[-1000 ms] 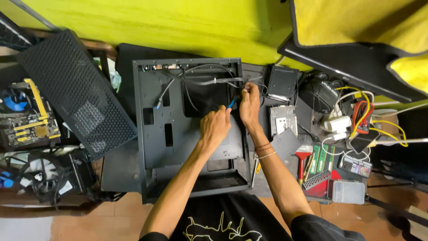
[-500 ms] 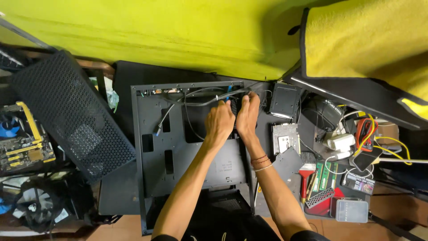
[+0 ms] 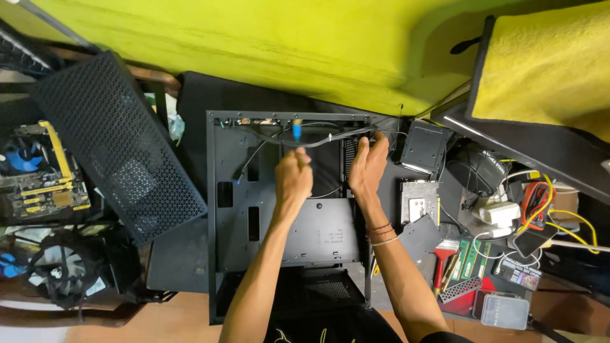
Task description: Cleaning the interior of a computer case using a small brush and repositioning the chassis.
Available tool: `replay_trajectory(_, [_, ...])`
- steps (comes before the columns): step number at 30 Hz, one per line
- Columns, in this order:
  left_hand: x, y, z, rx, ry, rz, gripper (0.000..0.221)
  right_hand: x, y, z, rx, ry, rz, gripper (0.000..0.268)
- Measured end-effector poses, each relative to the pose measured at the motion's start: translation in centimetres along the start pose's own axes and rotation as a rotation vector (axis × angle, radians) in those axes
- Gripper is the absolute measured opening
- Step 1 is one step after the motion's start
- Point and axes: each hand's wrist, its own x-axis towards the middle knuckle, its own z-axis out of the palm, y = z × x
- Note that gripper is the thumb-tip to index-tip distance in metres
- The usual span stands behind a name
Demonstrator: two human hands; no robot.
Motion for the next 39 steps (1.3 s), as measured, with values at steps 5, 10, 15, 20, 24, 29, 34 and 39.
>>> replay_trajectory(5, [1.2,-1.0,4.7,-0.084,-0.210,-0.050,0.040,-0.1,0.2,0.4,0.032,0.035,-0.018,0.037])
replay_trajectory(10, [1.4,-0.7,6.9,-0.170,-0.320,-0.030,0.039,0.8,6.5,2.3,-0.152,0.076,-0.225,0.031])
replay_trajectory(15, [-0.4,0.7,3.6,-0.355,-0.054,-0.064,0.042,0.2,0.6,0.0,0.141,0.000,-0.001,0.035])
replay_trajectory(20, [-2.0,-0.6,0.5,-0.473,0.113,-0.097,0.035,0.1,0.3,-0.2,0.110,-0.018,-0.014,0.033])
replay_trajectory(24, [-1.7,-2.8,-2.1,-0.509,0.112,-0.111,0.029,-0.3,0.8,0.4,-0.082,0.133,-0.002,0.032])
replay_trajectory(29, [-0.5,-4.2,-4.4,-0.471,0.043,-0.101,0.028,-1.7,-0.1,0.8,-0.072,0.296,0.068,0.040])
replay_trajectory(34, [0.6,-4.6,-4.8,-0.432,-0.094,-0.076,0.031,-4.2,-4.6,0.7,0.049,0.274,0.001,0.037])
replay_trajectory(39, [0.4,-5.5,-5.0,-0.568,0.126,-0.098,0.030,-7.1,-6.8,2.0,0.111,0.078,-0.539,0.019])
